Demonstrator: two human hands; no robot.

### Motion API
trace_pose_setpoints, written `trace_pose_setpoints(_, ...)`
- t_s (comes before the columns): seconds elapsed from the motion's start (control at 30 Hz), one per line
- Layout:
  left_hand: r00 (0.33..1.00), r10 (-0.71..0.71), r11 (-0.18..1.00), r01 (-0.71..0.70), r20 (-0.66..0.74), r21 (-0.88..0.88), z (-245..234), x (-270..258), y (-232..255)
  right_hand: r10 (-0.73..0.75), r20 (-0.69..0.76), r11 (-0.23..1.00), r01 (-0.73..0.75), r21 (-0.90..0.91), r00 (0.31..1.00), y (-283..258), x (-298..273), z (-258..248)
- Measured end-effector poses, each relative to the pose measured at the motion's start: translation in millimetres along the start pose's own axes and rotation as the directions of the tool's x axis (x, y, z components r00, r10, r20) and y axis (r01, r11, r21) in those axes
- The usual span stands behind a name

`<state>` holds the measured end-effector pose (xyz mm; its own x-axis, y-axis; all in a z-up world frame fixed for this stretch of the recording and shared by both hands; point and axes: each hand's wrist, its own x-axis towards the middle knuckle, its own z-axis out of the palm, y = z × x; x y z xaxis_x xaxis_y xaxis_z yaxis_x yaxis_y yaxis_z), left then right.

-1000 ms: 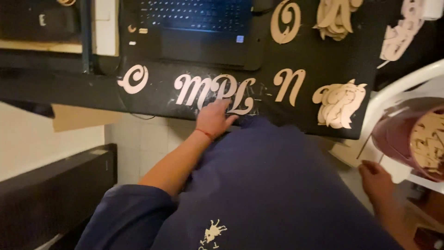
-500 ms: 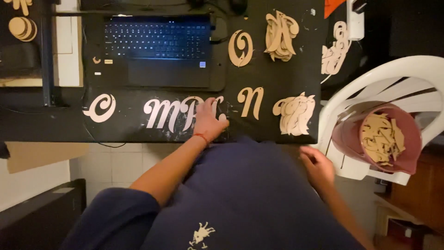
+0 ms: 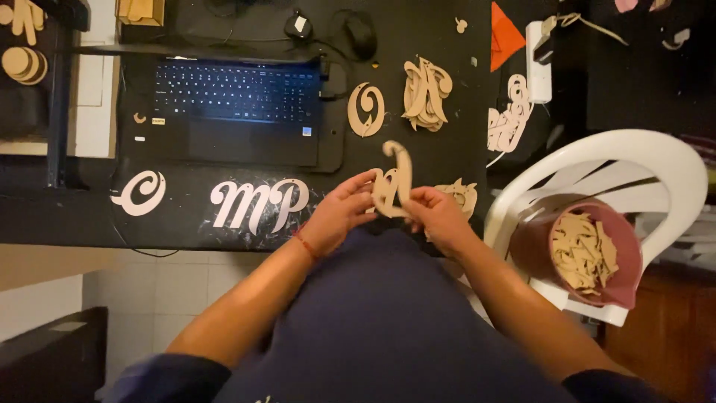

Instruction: The person sorts various wooden cutout letters and decorative shapes on a desk, picking them up by hand and grouping them into stacks.

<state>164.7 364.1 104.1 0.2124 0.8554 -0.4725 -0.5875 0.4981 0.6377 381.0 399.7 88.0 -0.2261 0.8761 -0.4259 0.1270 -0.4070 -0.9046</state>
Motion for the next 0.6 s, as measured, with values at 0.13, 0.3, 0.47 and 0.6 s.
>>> trace_pose_setpoints(0.13,0.975,-0.011,0.971,0.063,-0.223,0.229,-32.0,-27.1,5.6,-0.035,-0.08,0.985,0.021,-0.171,0.996,-24.1,44.5,-47.5)
trace_pose_setpoints(0.3,0.805,-0.05,0.957,0.209,-0.591,0.203,-62.3,-92.9,5.2,-0.091,-0.191,0.947,0.025,-0.321,0.977,-31.0,133.4,-84.2)
trace_pose_setpoints(0.47,0.642,-0.09,0.97,0.23,-0.761,0.079,-121.6,-135.4,-52.2,0.052,-0.273,0.93,-0.146,-0.338,0.961,-45.3,190.2,-70.6)
trace_pose_setpoints(0.6,0.537,-0.156,0.966,0.26,-0.829,-0.014,-130.2,-155.3,-65.0,0.156,-0.336,0.902,-0.273,-0.335,0.929,-47.1,199.5,-62.0)
